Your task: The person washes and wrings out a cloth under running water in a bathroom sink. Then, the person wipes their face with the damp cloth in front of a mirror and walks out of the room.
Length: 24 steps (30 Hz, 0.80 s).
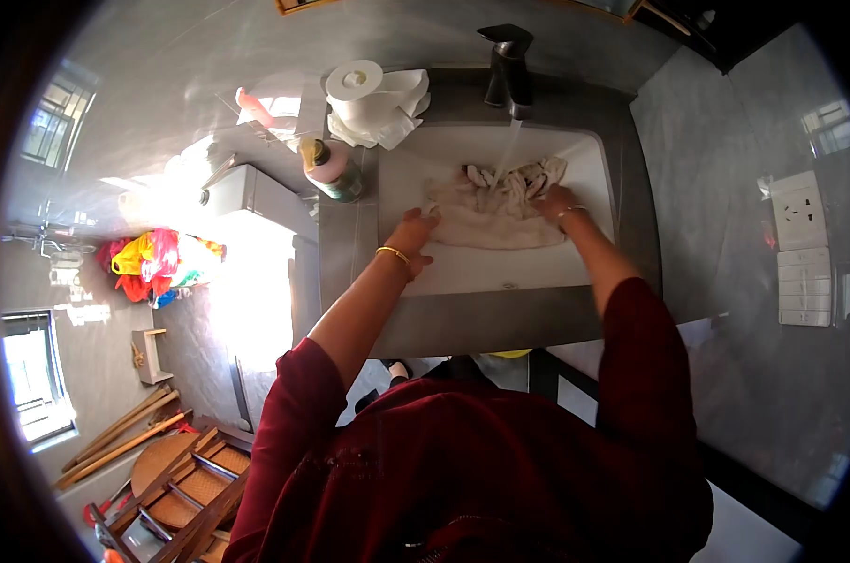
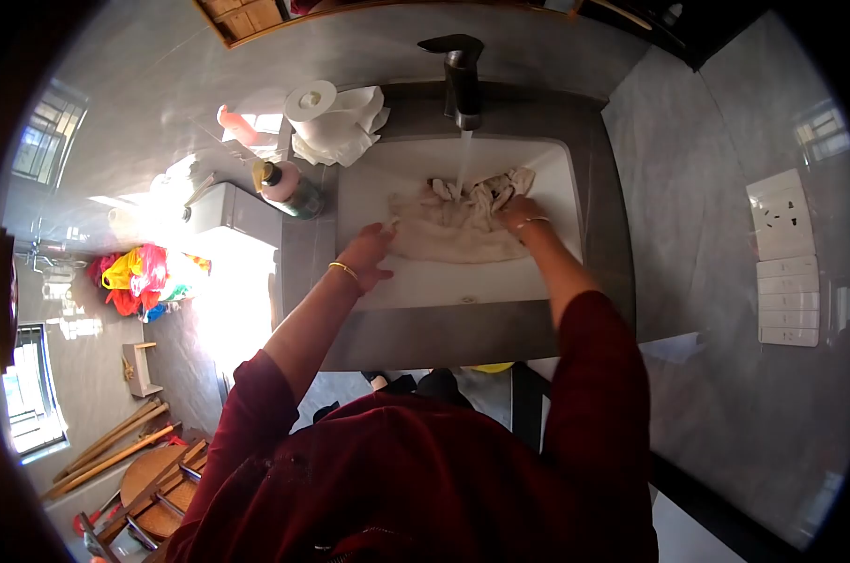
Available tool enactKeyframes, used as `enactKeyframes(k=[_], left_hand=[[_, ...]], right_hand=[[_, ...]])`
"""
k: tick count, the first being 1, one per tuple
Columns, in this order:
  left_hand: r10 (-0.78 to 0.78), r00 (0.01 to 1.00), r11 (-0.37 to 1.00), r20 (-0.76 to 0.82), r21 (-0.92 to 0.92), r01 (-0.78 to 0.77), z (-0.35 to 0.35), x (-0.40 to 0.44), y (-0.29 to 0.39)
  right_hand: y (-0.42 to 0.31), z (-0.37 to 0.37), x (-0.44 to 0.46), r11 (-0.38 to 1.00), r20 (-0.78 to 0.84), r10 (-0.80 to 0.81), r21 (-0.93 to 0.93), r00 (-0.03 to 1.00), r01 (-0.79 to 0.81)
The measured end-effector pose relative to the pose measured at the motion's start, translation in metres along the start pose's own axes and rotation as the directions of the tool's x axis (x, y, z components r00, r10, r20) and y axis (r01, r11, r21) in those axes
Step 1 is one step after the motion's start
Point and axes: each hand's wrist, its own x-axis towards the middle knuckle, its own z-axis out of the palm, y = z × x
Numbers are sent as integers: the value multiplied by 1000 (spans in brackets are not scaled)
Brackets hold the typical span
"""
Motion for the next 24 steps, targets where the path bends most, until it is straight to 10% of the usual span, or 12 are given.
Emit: enactKeyframes(k=[4, 7, 11, 13, 15, 17, 22, 24], left_hand=[[-199, 977, 973, -83, -140, 186, 21, 15, 10], [-245, 966, 939, 84, -227, 258, 18, 29, 12], [30, 925, 775, 380, -593, 218, 21, 65, 12], [572, 771, 640, 279, -739, -208, 26, 95, -6], [601, 769, 645, 218, -701, -306, 31, 103, -3], [139, 978, 863, 156, -504, -42, 37, 90, 19], [93, 911, 873, 402, -473, 119, -19, 68, 5], [-146, 980, 937, 138, -297, 182, -13, 45, 22]], right_hand=[[-35, 67, 39, 978, -127, -12, 203, 992, 38], [-77, 58, 29, 684, -51, -252, 697, 966, 215], [-130, 20, -64, 315, -136, -544, 881, 828, 352], [-145, 17, -90, 298, -329, -566, 773, 756, 560], [-143, 10, -90, 471, -531, -536, 457, 656, 754], [-111, 29, -33, 745, -585, -456, 161, 670, 648], [-8, 41, 52, 944, -481, -296, -280, 825, 175], [-11, 32, 61, 972, -374, -155, -224, 914, 73]])
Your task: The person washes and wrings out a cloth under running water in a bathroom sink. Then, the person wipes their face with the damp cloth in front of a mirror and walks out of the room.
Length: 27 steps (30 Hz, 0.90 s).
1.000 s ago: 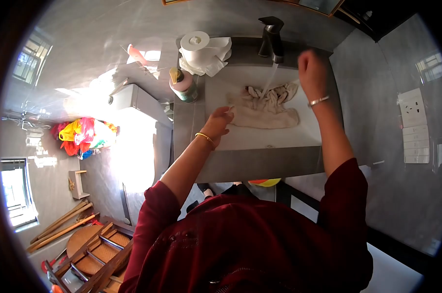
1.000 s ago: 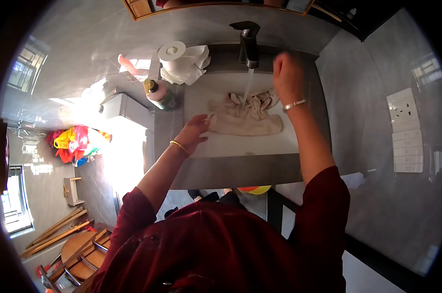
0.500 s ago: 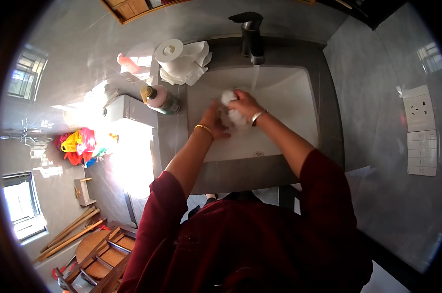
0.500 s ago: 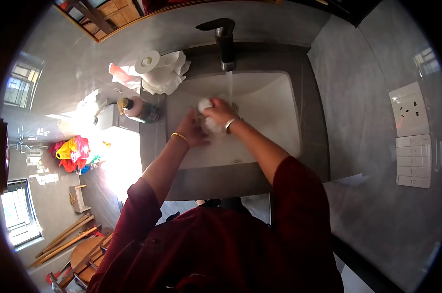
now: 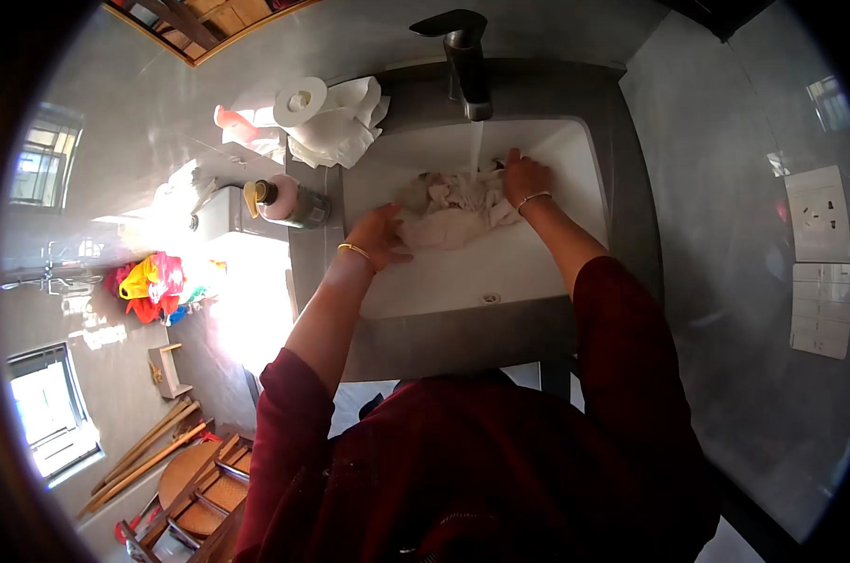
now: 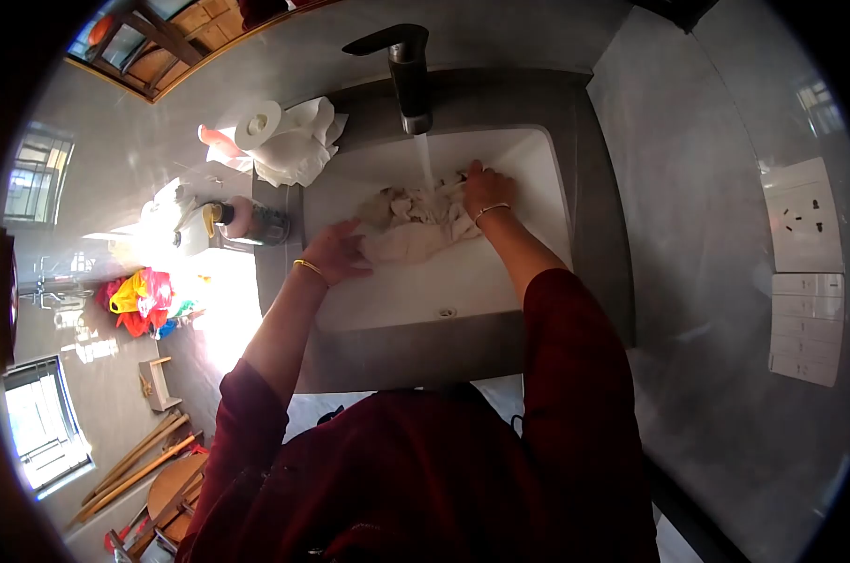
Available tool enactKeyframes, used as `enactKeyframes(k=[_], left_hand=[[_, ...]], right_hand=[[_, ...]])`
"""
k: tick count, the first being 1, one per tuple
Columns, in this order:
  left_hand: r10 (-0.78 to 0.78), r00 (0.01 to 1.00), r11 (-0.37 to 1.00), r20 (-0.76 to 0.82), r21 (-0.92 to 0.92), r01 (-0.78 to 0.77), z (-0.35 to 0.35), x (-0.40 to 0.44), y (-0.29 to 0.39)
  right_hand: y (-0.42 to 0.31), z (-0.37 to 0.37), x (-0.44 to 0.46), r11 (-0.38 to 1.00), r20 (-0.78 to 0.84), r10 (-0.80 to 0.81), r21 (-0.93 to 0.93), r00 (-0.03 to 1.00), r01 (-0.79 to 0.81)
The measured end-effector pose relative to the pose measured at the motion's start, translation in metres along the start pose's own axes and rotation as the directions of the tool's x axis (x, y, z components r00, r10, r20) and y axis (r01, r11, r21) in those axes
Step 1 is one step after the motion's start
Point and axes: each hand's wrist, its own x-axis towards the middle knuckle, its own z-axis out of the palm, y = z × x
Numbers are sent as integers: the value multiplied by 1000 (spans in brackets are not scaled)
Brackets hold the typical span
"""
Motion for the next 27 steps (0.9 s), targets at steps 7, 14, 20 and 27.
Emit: enactKeyframes(k=[7, 14, 20, 27], left_hand=[[-104, 979, 972, -174, -224, 63, 45, -2, -2], [188, 977, 950, 103, -270, -154, 57, 52, -13], [37, 999, 999, -10, -7, -37, 32, -10, -5], [-33, 996, 990, -84, -138, 21, 32, -3, -6]], right_hand=[[-68, -13, -12, 595, 337, -168, 784, 926, -177], [-117, -63, -79, 681, -391, -381, 494, 838, 540], [-17, 2, 0, 981, -154, -55, 174, 986, 82], [-81, 3, -23, 551, 80, -295, 829, 952, 101]])
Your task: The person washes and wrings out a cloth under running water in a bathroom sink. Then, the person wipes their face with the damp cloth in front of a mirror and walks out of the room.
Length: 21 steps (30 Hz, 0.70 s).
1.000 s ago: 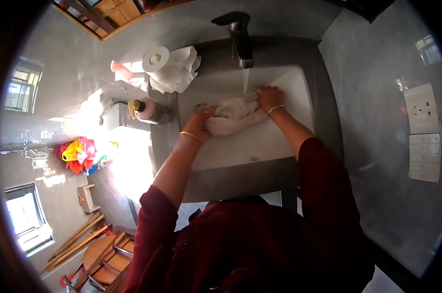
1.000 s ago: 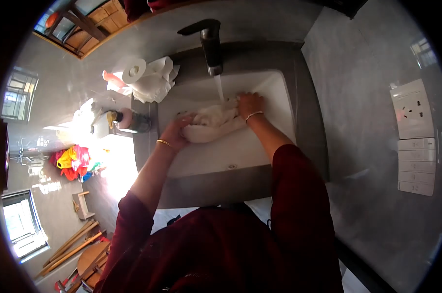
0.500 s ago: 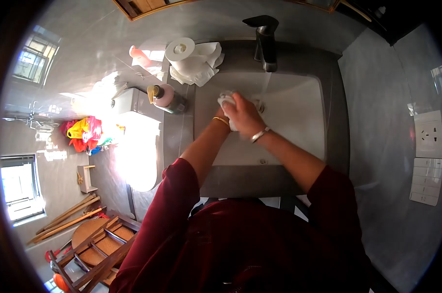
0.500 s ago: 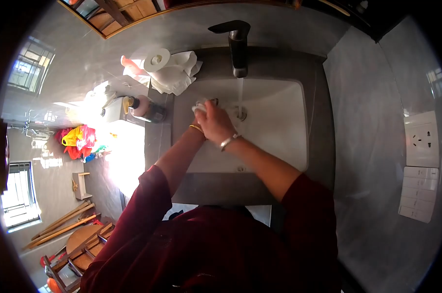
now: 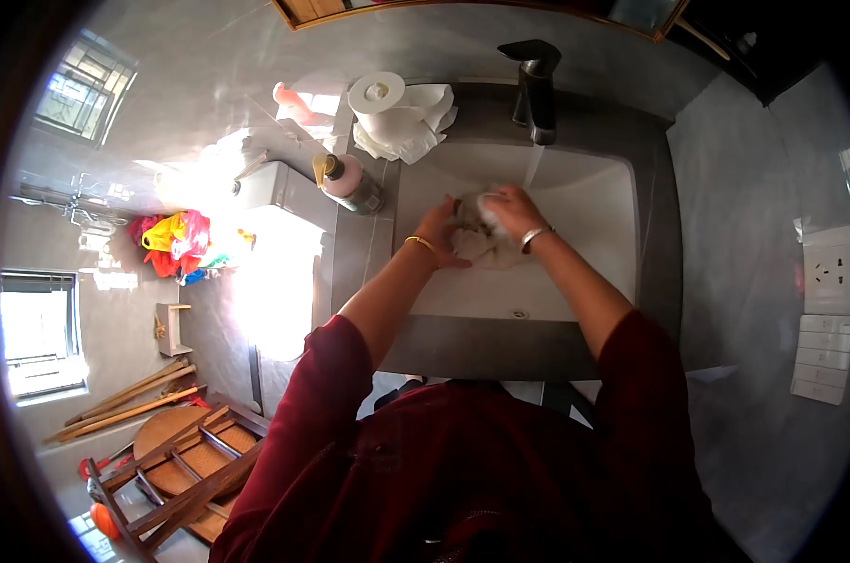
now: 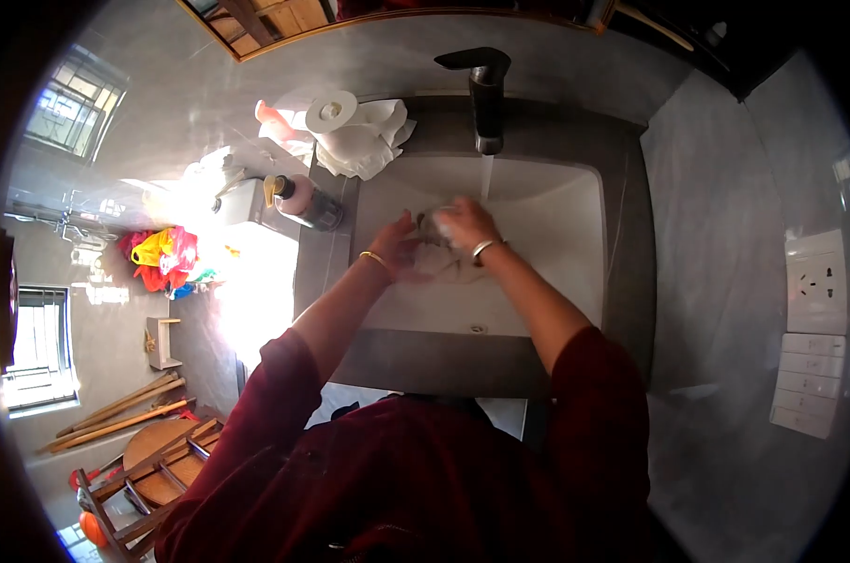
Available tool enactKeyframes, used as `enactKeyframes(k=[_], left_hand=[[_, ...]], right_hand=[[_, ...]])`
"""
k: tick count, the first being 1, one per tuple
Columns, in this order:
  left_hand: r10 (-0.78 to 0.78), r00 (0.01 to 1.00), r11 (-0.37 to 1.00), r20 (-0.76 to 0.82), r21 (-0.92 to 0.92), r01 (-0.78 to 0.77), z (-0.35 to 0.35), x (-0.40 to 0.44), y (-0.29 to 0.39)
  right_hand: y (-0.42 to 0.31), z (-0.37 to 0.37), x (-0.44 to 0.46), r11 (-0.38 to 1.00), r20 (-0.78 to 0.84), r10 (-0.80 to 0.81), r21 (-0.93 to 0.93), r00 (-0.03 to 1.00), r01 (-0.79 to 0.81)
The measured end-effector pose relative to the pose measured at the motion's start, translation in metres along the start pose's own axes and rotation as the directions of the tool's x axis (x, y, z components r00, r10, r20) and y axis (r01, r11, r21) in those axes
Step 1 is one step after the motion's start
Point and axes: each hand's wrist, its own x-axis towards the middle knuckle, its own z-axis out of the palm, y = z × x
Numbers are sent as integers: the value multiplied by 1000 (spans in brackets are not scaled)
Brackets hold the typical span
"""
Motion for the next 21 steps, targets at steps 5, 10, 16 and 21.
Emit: enactKeyframes(k=[5, 10, 16, 21], left_hand=[[425, 599, 828, 679, -25, -560, -35, 104, -19], [282, 947, 934, 155, -270, -234, 7, -21, -1], [248, 968, 959, 45, 129, -252, -13, -25, -5], [427, 881, 504, 206, 754, -421, -15, 3, -31]], right_hand=[[-134, 17, -82, 847, -128, -528, -157, 840, 508], [22, -59, -14, 742, -357, -154, -657, 921, -131], [78, -102, -24, 987, -371, 96, -85, 924, -137], [0, -99, -59, 961, -119, 70, 275, 990, -35]])
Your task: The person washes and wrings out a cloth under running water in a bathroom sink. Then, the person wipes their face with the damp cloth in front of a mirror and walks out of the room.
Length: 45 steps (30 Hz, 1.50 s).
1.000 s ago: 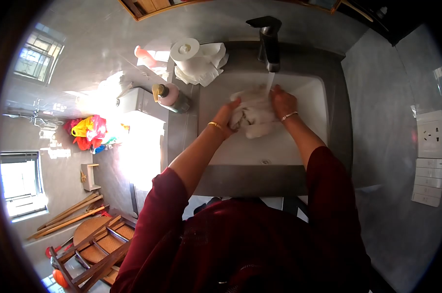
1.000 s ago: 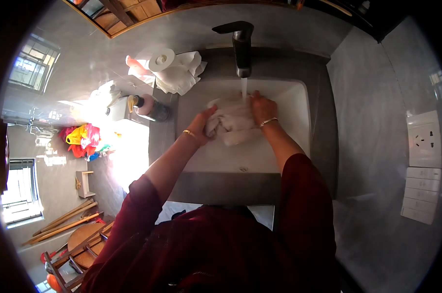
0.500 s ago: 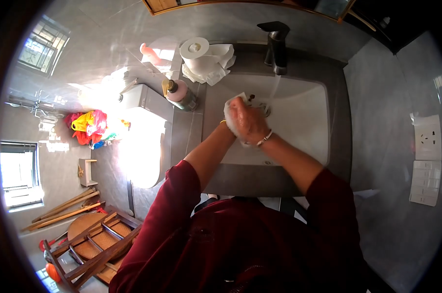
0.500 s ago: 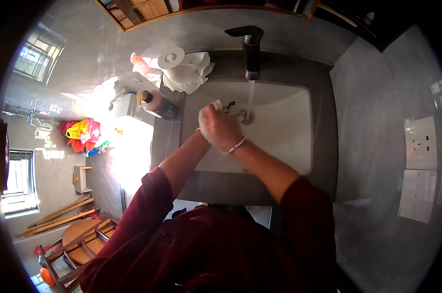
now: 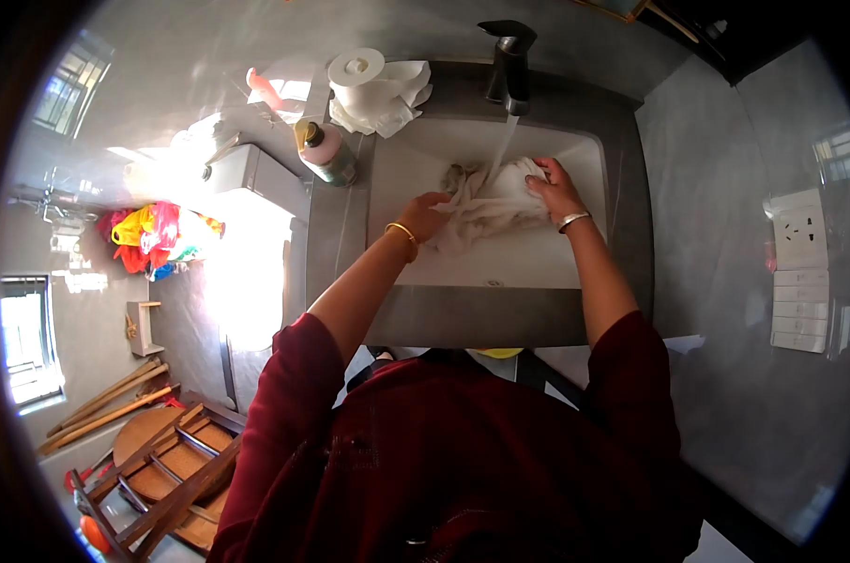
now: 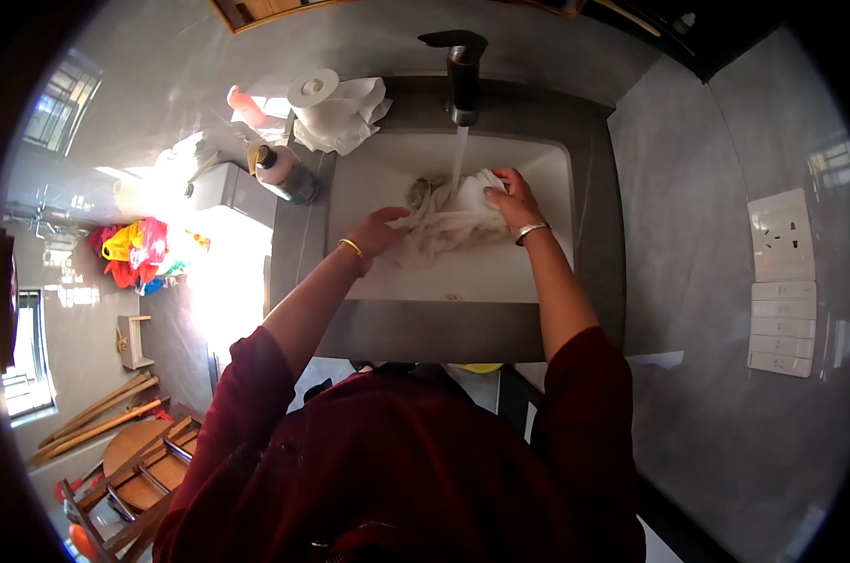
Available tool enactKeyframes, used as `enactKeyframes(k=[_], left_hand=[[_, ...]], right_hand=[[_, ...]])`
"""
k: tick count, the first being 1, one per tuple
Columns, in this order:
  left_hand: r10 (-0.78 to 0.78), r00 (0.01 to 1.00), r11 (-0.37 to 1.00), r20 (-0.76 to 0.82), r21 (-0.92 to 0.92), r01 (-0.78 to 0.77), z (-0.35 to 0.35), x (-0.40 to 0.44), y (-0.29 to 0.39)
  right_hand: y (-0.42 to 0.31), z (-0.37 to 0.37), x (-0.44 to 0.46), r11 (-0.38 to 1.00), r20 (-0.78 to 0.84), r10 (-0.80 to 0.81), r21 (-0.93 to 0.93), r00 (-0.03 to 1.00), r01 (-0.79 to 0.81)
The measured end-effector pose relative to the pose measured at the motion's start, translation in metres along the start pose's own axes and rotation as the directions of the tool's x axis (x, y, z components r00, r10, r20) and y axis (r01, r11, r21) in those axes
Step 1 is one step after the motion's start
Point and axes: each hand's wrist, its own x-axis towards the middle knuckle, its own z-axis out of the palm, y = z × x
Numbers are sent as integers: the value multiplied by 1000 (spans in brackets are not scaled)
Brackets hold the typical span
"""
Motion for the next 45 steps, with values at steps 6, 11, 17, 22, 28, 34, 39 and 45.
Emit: enactKeyframes(k=[6, 11, 17, 22, 28, 34, 39, 45], left_hand=[[496, 841, 863, -215, 234, -448, 2, 9, 29], [617, 783, 751, 74, 239, -615, -14, 24, 59], [358, 894, 930, 269, -24, -366, -36, -15, 99], [509, 828, 794, 234, 244, -557, -54, -8, 96], [385, 905, 754, 179, 505, -421, -49, -23, 109], [426, 883, 866, 195, 195, -460, -58, -25, 105], [370, 907, 924, 200, 27, -383, -65, -34, 120], [512, 855, 855, 81, 42, -516, -28, -52, 141]], right_hand=[[-106, 16, -47, 979, 343, -201, 112, 918, 172], [-156, 1, -61, 936, 410, -351, 153, 842, 316], [-134, -39, -49, 872, 78, -318, 414, 945, 260], [-119, -60, -48, 882, -18, -286, 387, 958, 270], [-126, -69, -58, 964, -90, -246, 76, 965, 253], [-101, -74, -55, 969, -156, -244, 1, 957, 247], [-90, -72, -63, 957, -69, -288, 2, 955, 289], [-50, -1, -69, 770, -114, -10, -635, 993, -65]])
